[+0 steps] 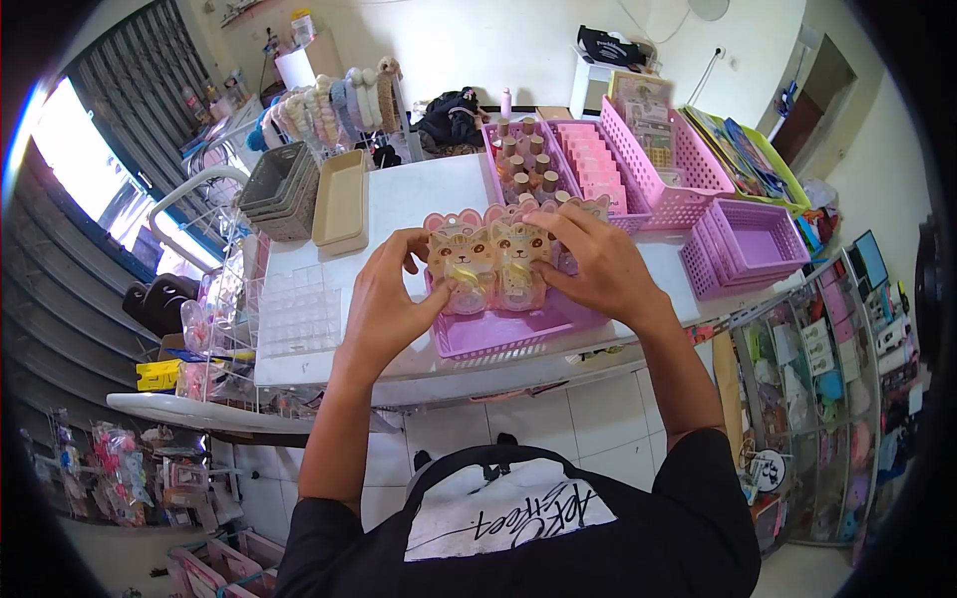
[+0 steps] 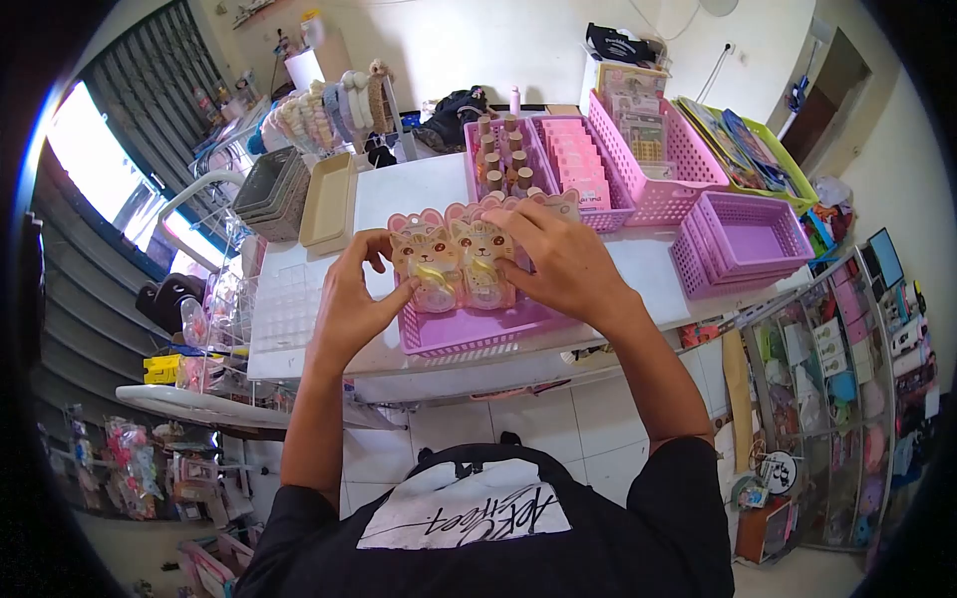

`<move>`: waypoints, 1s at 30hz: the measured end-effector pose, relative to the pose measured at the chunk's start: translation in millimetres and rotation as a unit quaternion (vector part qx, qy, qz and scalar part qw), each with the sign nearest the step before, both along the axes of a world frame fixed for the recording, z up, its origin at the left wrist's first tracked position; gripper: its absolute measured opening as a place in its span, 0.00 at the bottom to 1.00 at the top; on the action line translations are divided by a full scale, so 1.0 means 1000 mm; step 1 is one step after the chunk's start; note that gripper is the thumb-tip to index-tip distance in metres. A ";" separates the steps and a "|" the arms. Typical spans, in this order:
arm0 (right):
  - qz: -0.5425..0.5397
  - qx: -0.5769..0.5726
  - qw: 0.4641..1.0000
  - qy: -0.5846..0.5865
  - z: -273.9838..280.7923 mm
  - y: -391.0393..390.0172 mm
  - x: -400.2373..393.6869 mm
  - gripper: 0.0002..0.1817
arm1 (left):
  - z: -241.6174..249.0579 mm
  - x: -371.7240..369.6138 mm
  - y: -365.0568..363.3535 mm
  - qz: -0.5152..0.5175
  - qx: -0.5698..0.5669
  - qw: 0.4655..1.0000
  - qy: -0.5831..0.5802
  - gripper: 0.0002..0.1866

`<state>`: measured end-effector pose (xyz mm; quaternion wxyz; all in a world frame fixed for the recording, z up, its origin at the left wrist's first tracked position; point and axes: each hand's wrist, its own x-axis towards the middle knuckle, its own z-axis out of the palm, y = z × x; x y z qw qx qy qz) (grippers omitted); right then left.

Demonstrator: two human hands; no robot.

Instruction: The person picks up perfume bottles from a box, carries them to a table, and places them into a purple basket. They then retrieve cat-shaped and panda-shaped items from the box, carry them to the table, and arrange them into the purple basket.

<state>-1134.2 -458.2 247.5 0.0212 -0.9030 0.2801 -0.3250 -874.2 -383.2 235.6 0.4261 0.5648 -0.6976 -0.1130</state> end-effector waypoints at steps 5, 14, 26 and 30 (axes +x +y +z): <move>0.012 0.017 1.000 -0.006 0.005 0.000 -0.004 0.34 | 0.003 -0.007 0.002 0.036 -0.012 0.999 0.001 0.29; 0.235 0.191 0.930 -0.207 0.011 0.059 -0.005 0.32 | -0.004 0.019 0.062 -0.075 -0.030 0.984 0.159 0.14; 0.281 0.797 0.501 0.187 -0.364 0.162 0.169 0.30 | -0.487 0.103 0.440 0.320 0.491 0.809 0.036 0.30; 0.307 0.598 0.607 0.423 -0.511 0.198 0.133 0.34 | -0.520 0.064 0.648 0.541 0.630 0.418 0.368 0.34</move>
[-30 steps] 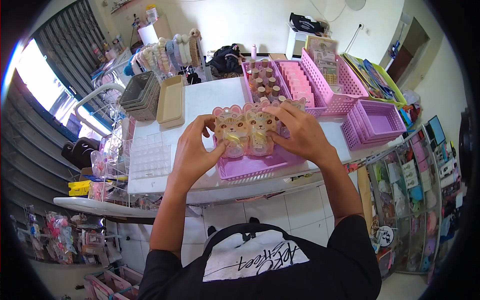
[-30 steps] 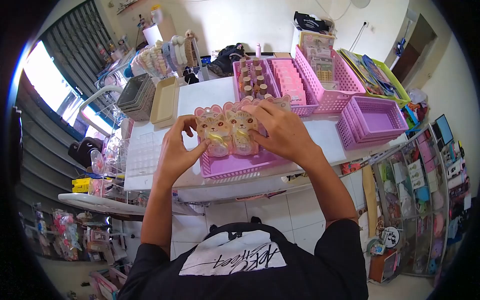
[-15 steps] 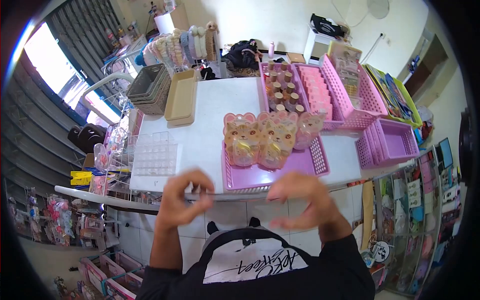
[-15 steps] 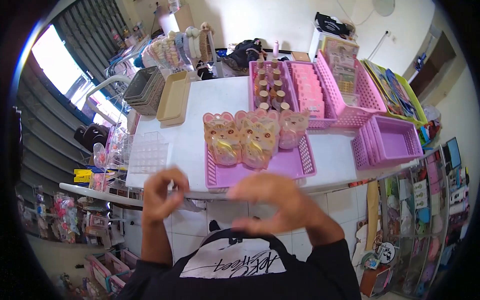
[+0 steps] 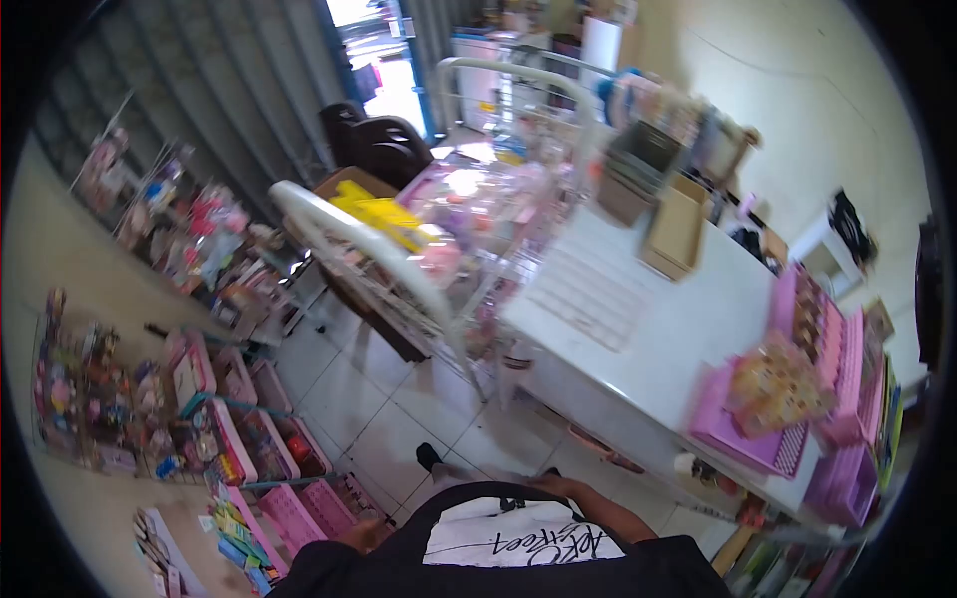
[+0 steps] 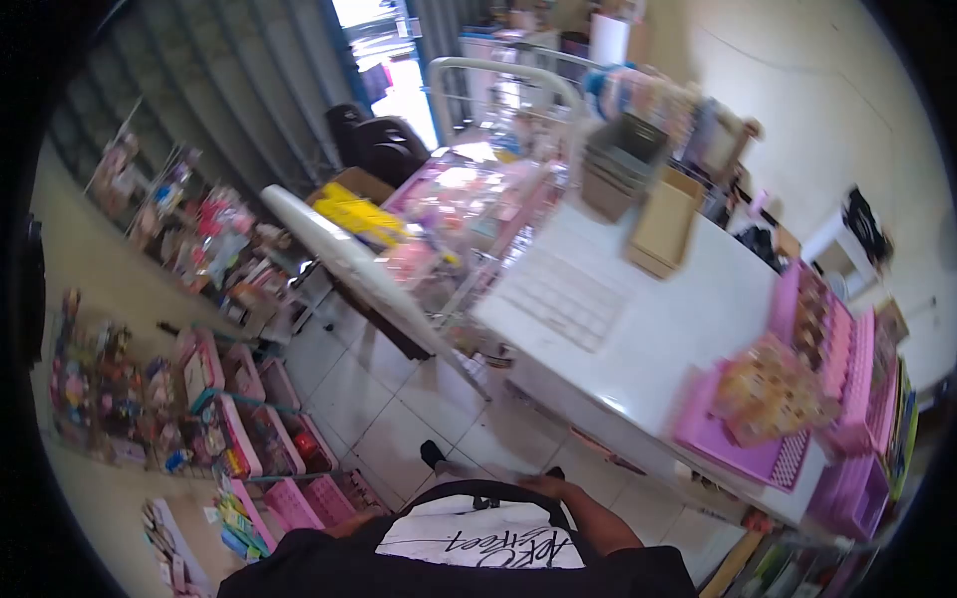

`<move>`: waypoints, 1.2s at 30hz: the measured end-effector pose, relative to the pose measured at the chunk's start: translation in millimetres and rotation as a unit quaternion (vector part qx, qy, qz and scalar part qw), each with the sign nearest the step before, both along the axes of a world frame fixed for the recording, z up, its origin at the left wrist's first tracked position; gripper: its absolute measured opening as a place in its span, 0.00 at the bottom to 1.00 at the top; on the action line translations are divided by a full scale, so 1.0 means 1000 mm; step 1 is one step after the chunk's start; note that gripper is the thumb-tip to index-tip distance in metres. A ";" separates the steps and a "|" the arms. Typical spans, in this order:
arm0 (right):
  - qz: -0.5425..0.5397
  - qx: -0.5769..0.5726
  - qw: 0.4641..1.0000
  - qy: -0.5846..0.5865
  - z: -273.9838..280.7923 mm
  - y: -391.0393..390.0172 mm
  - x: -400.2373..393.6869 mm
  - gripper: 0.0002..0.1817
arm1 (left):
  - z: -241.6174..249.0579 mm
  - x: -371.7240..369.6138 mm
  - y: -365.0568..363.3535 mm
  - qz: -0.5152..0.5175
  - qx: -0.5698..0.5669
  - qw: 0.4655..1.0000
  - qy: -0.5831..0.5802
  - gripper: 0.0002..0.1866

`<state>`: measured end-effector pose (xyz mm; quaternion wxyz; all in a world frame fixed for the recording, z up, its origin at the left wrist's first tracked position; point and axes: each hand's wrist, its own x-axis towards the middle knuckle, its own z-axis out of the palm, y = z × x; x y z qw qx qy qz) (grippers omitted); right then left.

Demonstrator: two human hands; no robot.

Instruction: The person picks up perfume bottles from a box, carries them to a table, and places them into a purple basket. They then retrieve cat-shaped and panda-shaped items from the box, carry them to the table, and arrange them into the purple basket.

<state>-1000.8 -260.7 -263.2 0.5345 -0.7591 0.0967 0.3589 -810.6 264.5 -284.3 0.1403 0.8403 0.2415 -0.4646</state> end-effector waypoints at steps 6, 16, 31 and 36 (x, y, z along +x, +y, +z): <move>-0.042 0.022 0.987 0.153 -0.010 0.001 0.048 0.35 | 0.015 0.030 0.085 0.148 -0.250 0.954 0.068 0.31; 0.030 -0.131 0.980 -0.146 0.041 0.125 0.349 0.21 | -0.002 0.136 0.011 -0.121 -0.379 0.916 -0.054 0.31; 0.190 -0.026 0.972 -0.134 0.081 0.175 0.559 0.23 | 0.084 0.467 -0.002 -0.181 -0.269 0.925 -0.198 0.33; -0.005 0.051 0.986 -0.161 0.110 0.177 0.594 0.25 | 0.212 0.628 -0.113 -0.152 -0.407 0.827 -0.356 0.20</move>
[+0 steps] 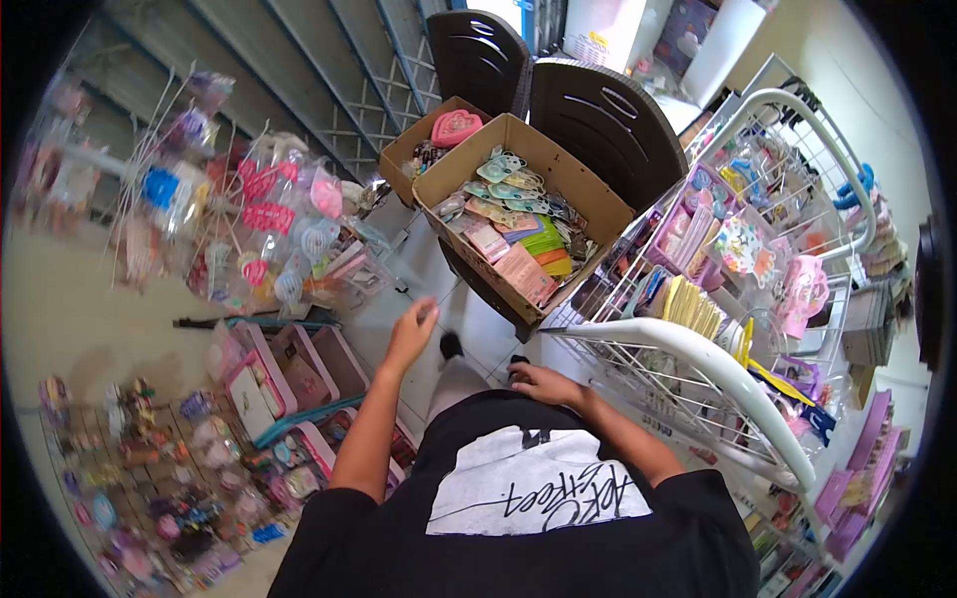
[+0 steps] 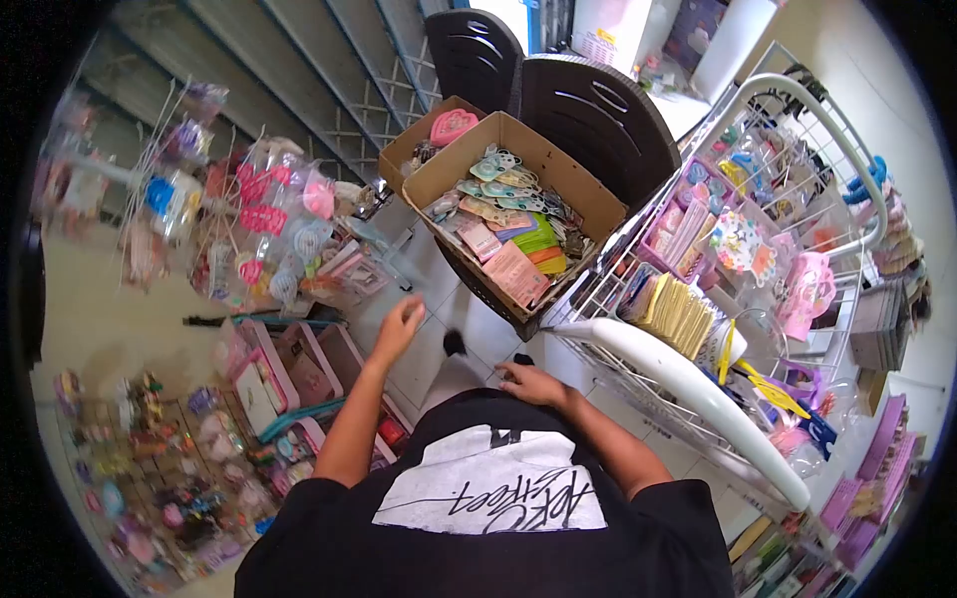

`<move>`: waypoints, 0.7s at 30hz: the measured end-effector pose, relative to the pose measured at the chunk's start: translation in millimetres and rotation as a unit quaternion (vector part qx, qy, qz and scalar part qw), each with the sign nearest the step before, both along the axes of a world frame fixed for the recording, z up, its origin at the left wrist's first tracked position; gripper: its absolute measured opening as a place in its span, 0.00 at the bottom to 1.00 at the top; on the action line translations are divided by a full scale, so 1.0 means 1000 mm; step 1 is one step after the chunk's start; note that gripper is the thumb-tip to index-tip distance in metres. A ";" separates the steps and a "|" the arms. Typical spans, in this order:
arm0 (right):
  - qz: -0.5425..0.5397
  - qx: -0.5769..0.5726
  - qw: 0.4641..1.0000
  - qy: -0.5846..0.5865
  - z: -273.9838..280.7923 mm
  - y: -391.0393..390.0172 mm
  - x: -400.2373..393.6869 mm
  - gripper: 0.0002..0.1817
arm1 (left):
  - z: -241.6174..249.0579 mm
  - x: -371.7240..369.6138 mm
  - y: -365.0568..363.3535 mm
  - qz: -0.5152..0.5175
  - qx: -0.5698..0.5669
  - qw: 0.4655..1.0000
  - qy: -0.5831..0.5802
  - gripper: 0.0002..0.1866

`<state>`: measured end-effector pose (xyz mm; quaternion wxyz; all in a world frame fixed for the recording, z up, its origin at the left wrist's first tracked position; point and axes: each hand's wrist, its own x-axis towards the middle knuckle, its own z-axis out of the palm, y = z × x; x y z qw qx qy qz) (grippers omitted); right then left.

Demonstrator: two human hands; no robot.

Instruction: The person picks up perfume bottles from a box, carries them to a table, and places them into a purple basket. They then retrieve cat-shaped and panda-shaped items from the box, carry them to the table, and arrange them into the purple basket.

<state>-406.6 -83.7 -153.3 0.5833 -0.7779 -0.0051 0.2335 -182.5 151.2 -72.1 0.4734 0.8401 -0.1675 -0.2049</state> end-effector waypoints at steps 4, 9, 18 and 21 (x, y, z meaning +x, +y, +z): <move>-0.119 0.137 0.983 -0.014 0.087 0.005 0.065 0.29 | 0.052 0.092 -0.068 -0.057 -0.059 0.994 -0.071 0.18; -0.293 0.090 0.951 -0.048 0.136 -0.013 0.186 0.24 | 0.065 0.164 -0.106 -0.223 -0.010 0.929 -0.294 0.15; -0.520 -0.223 0.818 0.103 -0.065 -0.078 0.315 0.27 | 0.071 0.199 -0.091 -0.311 -0.037 0.920 -0.237 0.13; -0.510 -0.191 0.826 0.148 -0.058 -0.084 0.316 0.25 | 0.072 0.205 -0.084 -0.311 -0.043 0.925 -0.216 0.13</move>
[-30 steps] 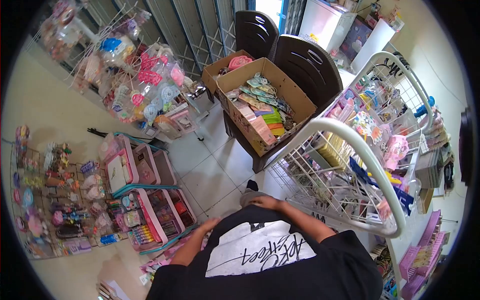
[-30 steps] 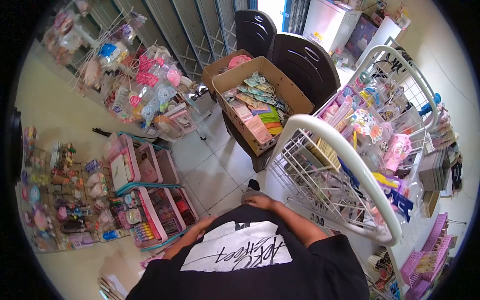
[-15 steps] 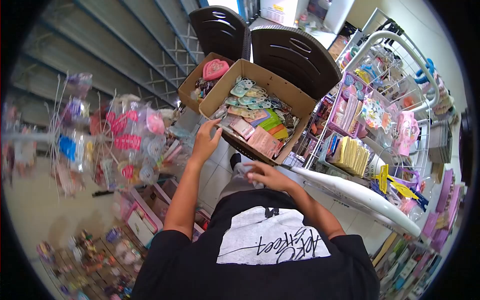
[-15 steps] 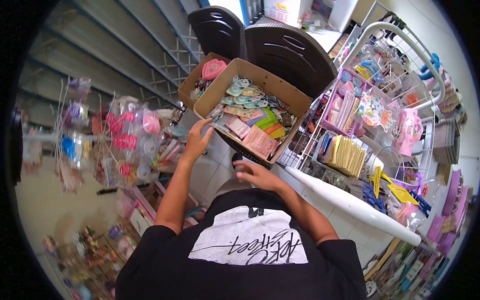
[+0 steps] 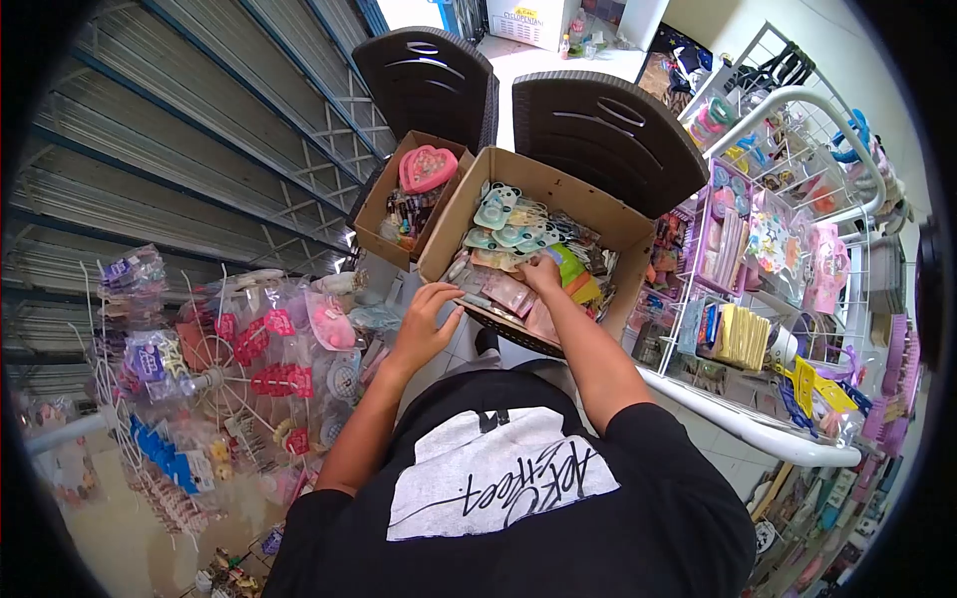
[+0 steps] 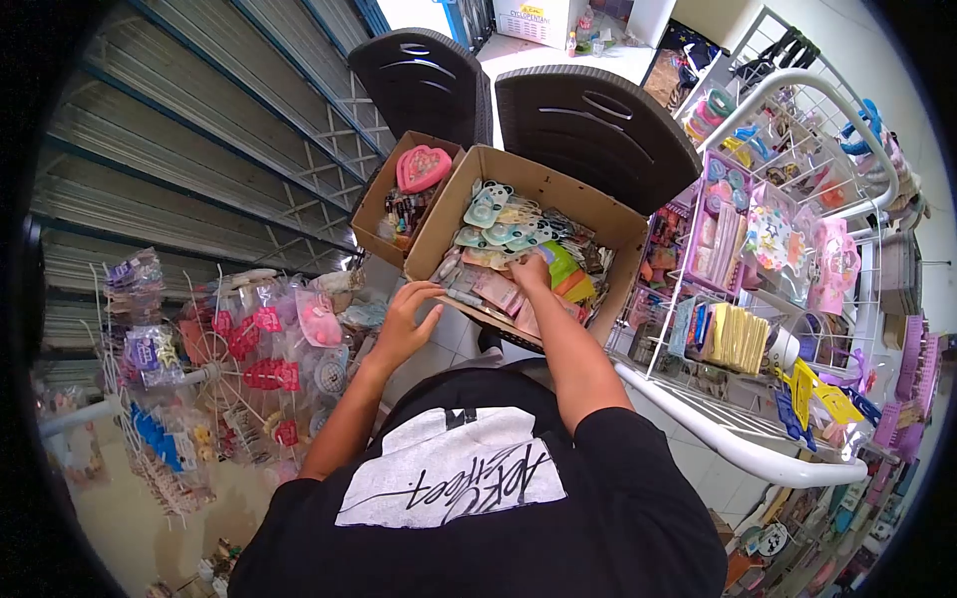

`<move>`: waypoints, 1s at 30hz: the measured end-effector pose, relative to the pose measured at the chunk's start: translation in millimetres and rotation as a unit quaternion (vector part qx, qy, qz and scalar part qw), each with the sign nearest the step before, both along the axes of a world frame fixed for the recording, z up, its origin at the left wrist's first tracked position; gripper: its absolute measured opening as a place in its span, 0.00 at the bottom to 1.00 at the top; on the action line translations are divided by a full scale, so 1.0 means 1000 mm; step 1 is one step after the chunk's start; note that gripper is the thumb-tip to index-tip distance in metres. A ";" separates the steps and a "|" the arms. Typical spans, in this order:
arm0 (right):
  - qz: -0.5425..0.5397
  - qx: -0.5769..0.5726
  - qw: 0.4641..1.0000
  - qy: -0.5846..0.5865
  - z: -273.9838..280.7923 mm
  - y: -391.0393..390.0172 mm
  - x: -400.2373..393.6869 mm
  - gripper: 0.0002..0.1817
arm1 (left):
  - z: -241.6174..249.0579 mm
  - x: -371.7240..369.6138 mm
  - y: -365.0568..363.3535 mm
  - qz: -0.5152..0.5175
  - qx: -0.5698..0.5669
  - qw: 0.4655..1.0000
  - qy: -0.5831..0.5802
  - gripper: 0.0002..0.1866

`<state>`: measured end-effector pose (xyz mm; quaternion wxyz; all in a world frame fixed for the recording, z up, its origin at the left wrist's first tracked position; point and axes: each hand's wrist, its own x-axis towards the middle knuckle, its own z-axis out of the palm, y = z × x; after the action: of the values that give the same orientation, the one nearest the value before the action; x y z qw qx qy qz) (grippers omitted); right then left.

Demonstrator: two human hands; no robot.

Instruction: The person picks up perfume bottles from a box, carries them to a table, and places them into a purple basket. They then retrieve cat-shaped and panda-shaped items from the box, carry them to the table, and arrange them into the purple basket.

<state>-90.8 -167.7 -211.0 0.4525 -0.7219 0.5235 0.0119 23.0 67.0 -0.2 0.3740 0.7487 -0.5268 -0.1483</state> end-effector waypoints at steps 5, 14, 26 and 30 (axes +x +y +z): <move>-0.104 0.089 0.968 -0.211 0.045 0.003 -0.017 0.08 | 0.004 0.007 -0.004 -0.013 -0.016 1.000 0.013 0.12; 0.128 0.170 0.889 -0.404 0.243 -0.019 0.003 0.08 | 0.012 0.009 -0.061 0.076 -0.083 0.973 0.202 0.24; -0.046 0.004 0.999 0.001 0.042 -0.091 0.037 0.36 | 0.010 0.030 0.020 0.142 -0.049 0.853 0.500 0.19; -0.038 -0.002 0.995 0.087 0.057 -0.075 0.049 0.35 | 0.005 0.026 0.033 0.160 -0.049 0.847 0.505 0.19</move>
<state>-41.5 -242.4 -153.8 0.4040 -0.6982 0.5883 0.0567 49.2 99.8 4.4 0.6432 0.6253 -0.1446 -0.4176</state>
